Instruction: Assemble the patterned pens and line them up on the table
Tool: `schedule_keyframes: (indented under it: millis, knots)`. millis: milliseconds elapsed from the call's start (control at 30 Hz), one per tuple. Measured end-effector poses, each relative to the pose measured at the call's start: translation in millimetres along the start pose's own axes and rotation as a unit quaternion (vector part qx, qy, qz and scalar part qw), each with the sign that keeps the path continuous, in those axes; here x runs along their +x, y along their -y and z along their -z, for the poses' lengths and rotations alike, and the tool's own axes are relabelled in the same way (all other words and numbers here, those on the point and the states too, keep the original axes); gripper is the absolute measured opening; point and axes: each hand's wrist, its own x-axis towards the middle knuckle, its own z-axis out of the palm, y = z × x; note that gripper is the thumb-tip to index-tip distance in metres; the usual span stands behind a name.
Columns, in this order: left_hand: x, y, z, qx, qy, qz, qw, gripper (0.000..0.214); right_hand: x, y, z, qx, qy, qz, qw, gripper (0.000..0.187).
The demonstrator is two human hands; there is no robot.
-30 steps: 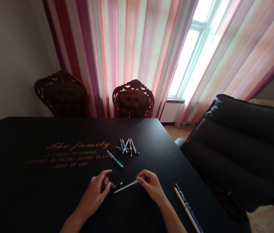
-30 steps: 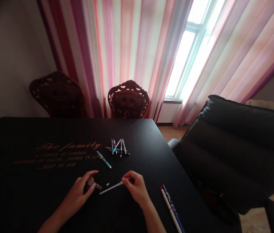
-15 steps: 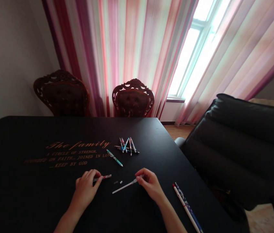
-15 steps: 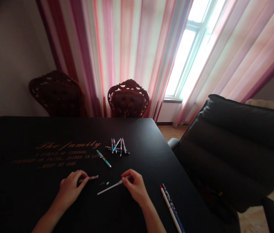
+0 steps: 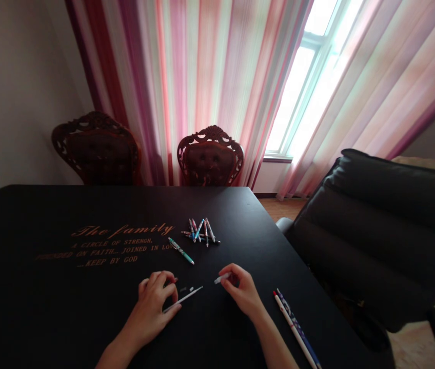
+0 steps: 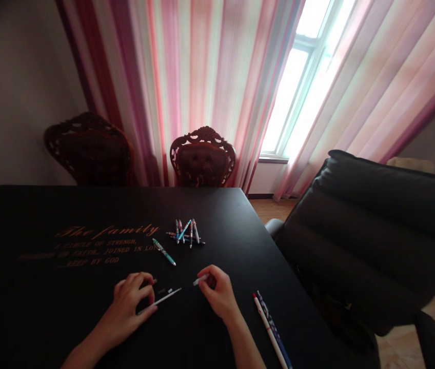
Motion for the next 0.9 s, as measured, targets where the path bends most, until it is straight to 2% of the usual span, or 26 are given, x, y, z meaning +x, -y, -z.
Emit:
schedule_keyframes:
  millis: [100, 267, 400, 567, 700, 900]
  knots:
    - [1, 3, 3.6, -0.003, 0.002, 0.001, 1.0, 0.008, 0, -1, -1, -0.074, -0.01, 0.026, 0.997, 0.011]
    - [0, 5, 7.0, -0.002, 0.003, 0.0, 1.0, 0.005, -2, 2, -9, -0.108, -0.008, 0.037, 0.993, 0.011]
    - [0, 6, 8.7, 0.006, 0.005, 0.008, 1.0, 0.005, -6, 7, -21, -0.161, -0.019, 0.074, 0.984, 0.011]
    - [-1, 3, 14.8, 0.011, 0.031, 0.007, 0.999, 0.005, -11, 13, -42, -0.171, -0.013, 0.114, 0.979, 0.012]
    - [-1, 1, 20.1, 0.01, 0.041, 0.014, 0.999, 0.005, -13, 8, -55, -0.207, 0.016, 0.141, 0.968, 0.013]
    - [-5, 13, 29.4, 0.009, 0.052, 0.037, 0.998, 0.007, -12, 4, -59, -0.218, 0.017, 0.134, 0.967, 0.016]
